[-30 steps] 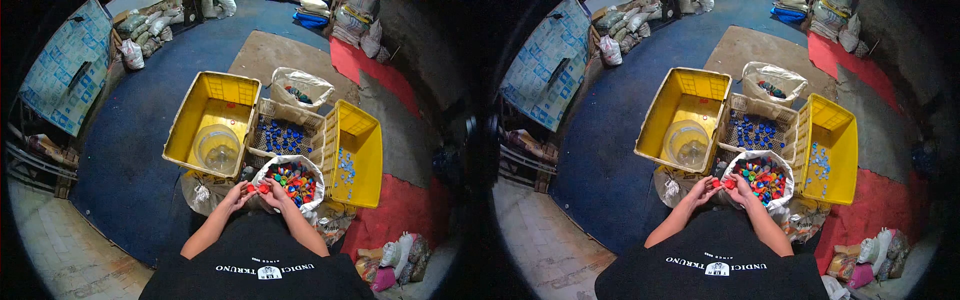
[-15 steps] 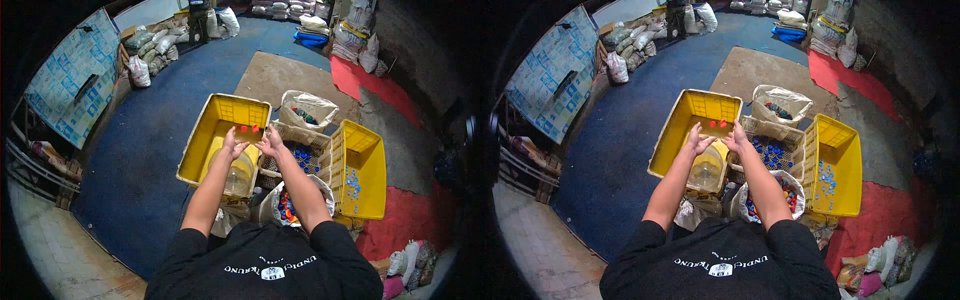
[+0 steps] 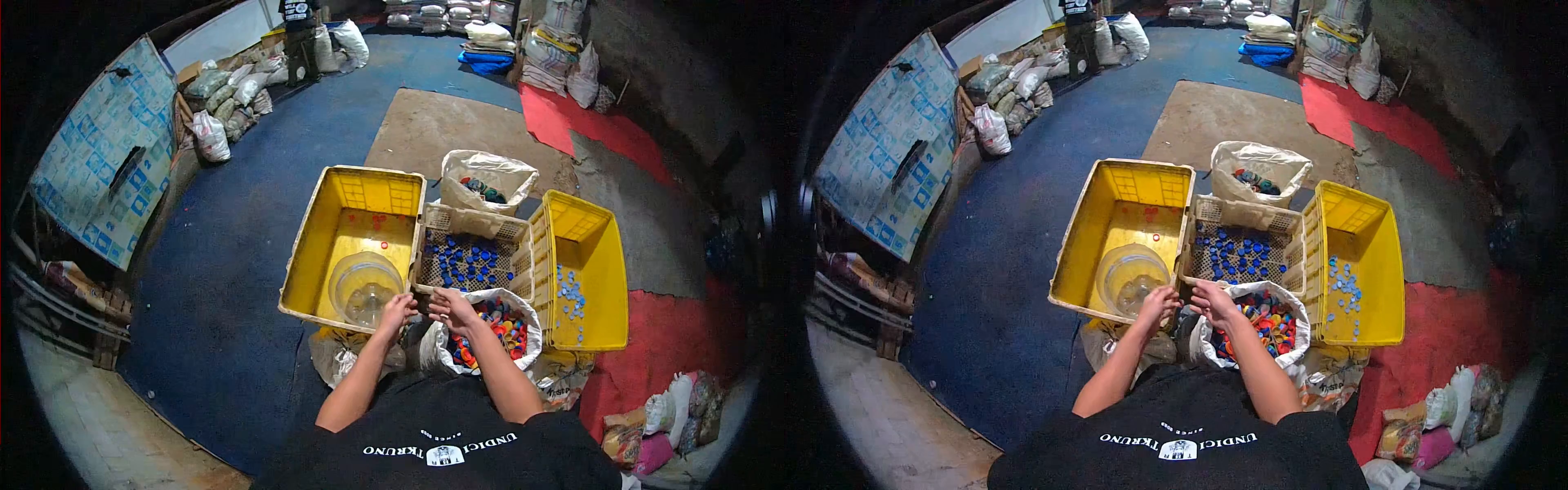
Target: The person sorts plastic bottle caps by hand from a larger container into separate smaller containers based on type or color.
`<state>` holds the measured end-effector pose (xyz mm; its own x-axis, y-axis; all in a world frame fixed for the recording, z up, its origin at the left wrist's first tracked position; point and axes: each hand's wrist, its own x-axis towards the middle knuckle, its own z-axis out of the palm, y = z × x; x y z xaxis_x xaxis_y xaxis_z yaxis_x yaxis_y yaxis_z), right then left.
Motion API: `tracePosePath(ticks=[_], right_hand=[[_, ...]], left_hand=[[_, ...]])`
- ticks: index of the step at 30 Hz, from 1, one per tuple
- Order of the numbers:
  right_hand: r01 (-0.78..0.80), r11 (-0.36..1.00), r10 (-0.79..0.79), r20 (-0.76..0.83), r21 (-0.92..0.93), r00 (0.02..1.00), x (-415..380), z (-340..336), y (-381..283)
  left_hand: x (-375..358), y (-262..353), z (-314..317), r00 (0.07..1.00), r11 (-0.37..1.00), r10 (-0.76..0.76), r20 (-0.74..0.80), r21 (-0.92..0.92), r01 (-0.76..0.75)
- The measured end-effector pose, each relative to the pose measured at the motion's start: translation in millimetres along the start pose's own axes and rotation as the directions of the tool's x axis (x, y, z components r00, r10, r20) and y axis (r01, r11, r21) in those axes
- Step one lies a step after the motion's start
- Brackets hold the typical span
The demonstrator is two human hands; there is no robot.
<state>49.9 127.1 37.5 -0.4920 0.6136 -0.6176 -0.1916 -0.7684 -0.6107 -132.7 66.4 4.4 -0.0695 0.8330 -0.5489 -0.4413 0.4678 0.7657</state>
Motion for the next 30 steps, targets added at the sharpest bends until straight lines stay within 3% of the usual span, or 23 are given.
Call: tracePosePath(ticks=[1,4,9,11,12,13,14,16,19,24,26,27,29,30], right_hand=[[0.005,1.000,-0.001,-0.143,0.029,0.990,-18,6,1],[0.088,0.996,-0.088,-0.042,0.009,0.995,-35,-34,19],[0.195,0.975,-0.213,-0.200,-0.107,0.956,-86,-80,31],[0.267,0.935,-0.314,-0.195,-0.234,0.929,-85,-121,47],[0.295,0.864,-0.405,-0.217,-0.407,0.888,-100,-122,42],[0.358,0.819,-0.489,-0.219,-0.448,0.844,-100,-137,53],[0.319,0.615,-0.623,-0.196,-0.721,0.757,-106,-145,56],[0.277,0.633,-0.632,-0.275,-0.723,0.725,-122,-154,58],[0.150,0.531,-0.671,-0.306,-0.834,0.675,-139,-169,56],[0.091,0.548,-0.624,-0.334,-0.831,0.707,-153,-194,52],[0.062,0.343,-0.697,-0.209,-0.937,0.686,-145,-209,53],[0.069,0.342,-0.698,-0.205,-0.937,0.686,-142,-210,48],[0.079,0.354,-0.606,-0.164,-0.932,0.779,-133,-207,42],[-0.015,0.290,-0.513,-0.169,-0.957,0.842,-124,-203,35]], left_hand=[[-3,-9,4,1.000,1.000,-0.005,0.009,0.009,0.005],[-15,-26,25,0.999,0.992,-0.033,0.025,0.123,0.030],[-40,-43,58,0.989,0.946,0.012,0.150,0.318,-0.059],[-43,-51,66,0.979,0.929,0.041,0.201,0.352,-0.112],[-20,-83,54,0.948,0.875,0.173,0.266,0.399,-0.272],[-33,-75,66,0.955,0.878,0.157,0.250,0.407,-0.251],[-36,-74,72,0.965,0.911,0.107,0.240,0.364,-0.192],[-45,-76,82,0.977,0.930,0.042,0.208,0.348,-0.115],[-53,-80,92,0.980,0.904,0.080,0.183,0.402,-0.148],[-69,-92,107,0.993,0.895,0.064,0.103,0.434,-0.102],[-77,-93,113,0.996,0.898,0.063,0.063,0.432,-0.084],[-80,-93,116,0.996,0.897,0.068,0.059,0.434,-0.087],[-89,-94,120,0.990,0.877,0.132,0.057,0.458,-0.143],[-91,-97,117,0.990,0.852,0.119,0.070,0.505,-0.138]])
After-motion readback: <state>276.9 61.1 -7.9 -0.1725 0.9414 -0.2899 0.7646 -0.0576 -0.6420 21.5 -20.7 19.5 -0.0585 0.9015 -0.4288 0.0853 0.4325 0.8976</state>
